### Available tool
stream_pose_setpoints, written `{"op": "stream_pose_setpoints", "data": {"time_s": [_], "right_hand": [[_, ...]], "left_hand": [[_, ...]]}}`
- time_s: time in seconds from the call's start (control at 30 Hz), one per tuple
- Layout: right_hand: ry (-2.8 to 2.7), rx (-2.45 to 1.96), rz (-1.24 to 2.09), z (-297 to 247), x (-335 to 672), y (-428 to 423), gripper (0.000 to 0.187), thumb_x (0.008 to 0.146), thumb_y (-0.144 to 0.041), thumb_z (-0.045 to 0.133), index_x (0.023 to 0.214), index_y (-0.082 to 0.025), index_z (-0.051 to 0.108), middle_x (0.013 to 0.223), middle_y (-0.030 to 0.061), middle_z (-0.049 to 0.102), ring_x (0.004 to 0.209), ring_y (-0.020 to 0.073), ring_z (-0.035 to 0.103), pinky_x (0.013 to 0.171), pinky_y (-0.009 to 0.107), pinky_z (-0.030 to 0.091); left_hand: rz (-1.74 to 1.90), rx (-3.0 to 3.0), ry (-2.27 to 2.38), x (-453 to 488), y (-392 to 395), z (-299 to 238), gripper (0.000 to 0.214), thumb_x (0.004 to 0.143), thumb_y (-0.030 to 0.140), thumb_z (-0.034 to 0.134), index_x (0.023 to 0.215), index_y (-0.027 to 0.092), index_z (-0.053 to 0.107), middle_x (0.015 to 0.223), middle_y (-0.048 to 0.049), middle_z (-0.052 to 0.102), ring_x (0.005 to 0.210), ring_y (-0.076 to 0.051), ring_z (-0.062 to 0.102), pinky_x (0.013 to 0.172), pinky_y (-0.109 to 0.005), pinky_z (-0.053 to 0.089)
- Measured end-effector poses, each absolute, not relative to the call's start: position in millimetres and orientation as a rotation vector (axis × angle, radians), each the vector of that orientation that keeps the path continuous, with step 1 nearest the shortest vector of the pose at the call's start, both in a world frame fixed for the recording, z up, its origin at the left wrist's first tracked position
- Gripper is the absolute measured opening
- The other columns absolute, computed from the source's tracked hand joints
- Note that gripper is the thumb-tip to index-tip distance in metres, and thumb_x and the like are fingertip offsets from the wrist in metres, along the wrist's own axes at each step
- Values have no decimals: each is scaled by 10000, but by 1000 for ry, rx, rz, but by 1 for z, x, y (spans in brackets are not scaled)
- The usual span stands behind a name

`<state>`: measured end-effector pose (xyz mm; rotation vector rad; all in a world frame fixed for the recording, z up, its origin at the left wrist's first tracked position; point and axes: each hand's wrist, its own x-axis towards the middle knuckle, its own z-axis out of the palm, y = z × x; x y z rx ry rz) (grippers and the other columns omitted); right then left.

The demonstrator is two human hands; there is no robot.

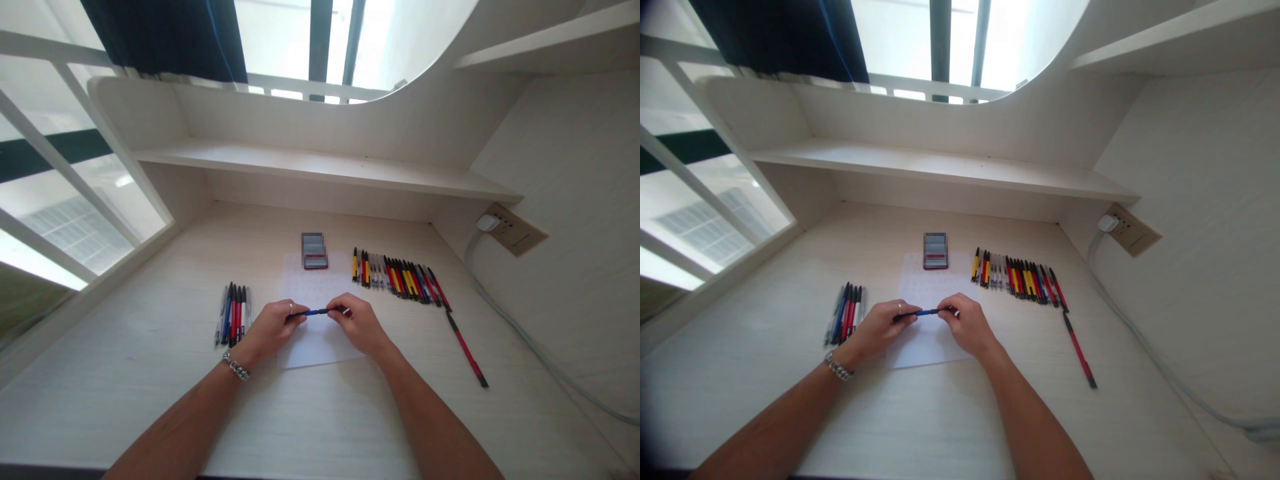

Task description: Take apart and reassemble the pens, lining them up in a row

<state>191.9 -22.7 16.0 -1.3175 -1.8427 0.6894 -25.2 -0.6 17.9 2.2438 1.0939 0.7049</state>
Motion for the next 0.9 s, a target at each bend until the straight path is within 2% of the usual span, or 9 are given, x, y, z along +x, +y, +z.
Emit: {"op": "stream_pose_setpoints", "data": {"time_s": [0.17, 0.27, 0.33, 0.4, 0.53, 0.67, 0.73, 0.83, 0.9], "right_hand": [[-1970, -1471, 677, 15, 192, -22, 339, 910, -356, 423, 708, -186, 636, 639, 7, 609, 601, 123, 534, 587, 246, 387], [-1907, -1377, 671, 14, 192, -22, 166, 844, -323, 555, 892, -193, 647, 823, 23, 647, 684, 125, 561, 640, 242, 418], [-1876, -1315, 661, 14, 193, -23, 153, 809, -263, 602, 943, -199, 635, 896, 30, 642, 737, 128, 571, 672, 238, 428], [-1902, -1322, 646, 13, 192, -22, 99, 834, -240, 563, 876, -197, 642, 852, 25, 642, 742, 130, 568, 668, 236, 419], [-2013, -1463, 626, 12, 192, -21, 298, 911, -307, 433, 725, -185, 632, 685, 12, 617, 632, 123, 531, 601, 241, 380], [-1960, -1375, 631, 13, 192, -22, 130, 848, -283, 552, 878, -198, 645, 822, 24, 635, 689, 124, 552, 653, 247, 411], [-1930, -1306, 634, 13, 191, -23, 130, 809, -222, 596, 931, -208, 641, 879, 30, 637, 734, 130, 566, 686, 253, 426], [-1978, -1332, 613, 13, 190, -23, 110, 844, -225, 548, 861, -203, 654, 839, 32, 650, 758, 142, 573, 689, 258, 419], [-2034, -1409, 599, 13, 189, -23, 204, 886, -275, 487, 805, -194, 656, 782, 31, 652, 718, 141, 568, 657, 256, 403]], "left_hand": [[656, 2259, 1081, -25, -1, 17, 244, 843, 201, 522, 1021, 223, 687, 849, -41, 678, 774, -154, 599, 724, -250, 438], [654, 2245, 1082, -25, -1, 17, 248, 848, 198, 512, 1027, 219, 684, 861, -41, 680, 786, -154, 602, 730, -248, 439], [661, 2243, 1095, -25, 0, 17, 245, 847, 199, 515, 1023, 212, 685, 860, -43, 680, 786, -154, 603, 729, -247, 439], [654, 2250, 1101, -25, 0, 16, 244, 846, 202, 516, 1021, 211, 686, 855, -44, 680, 783, -156, 604, 725, -247, 440], [636, 2255, 1097, -25, 0, 15, 250, 849, 210, 510, 1025, 217, 687, 869, -47, 683, 797, -160, 607, 747, -255, 443], [656, 2240, 1080, -25, 0, 16, 251, 843, 206, 519, 1030, 226, 684, 874, -38, 689, 797, -155, 610, 745, -251, 443], [670, 2240, 1087, -24, -1, 17, 246, 840, 204, 522, 1022, 226, 687, 871, -36, 692, 794, -154, 612, 736, -248, 444], [659, 2251, 1099, -24, -1, 17, 242, 839, 209, 520, 1010, 223, 691, 869, -39, 692, 794, -159, 614, 731, -248, 446], [644, 2256, 1108, -25, -1, 17, 243, 840, 210, 517, 1004, 220, 695, 864, -42, 691, 793, -161, 614, 736, -251, 448]]}}
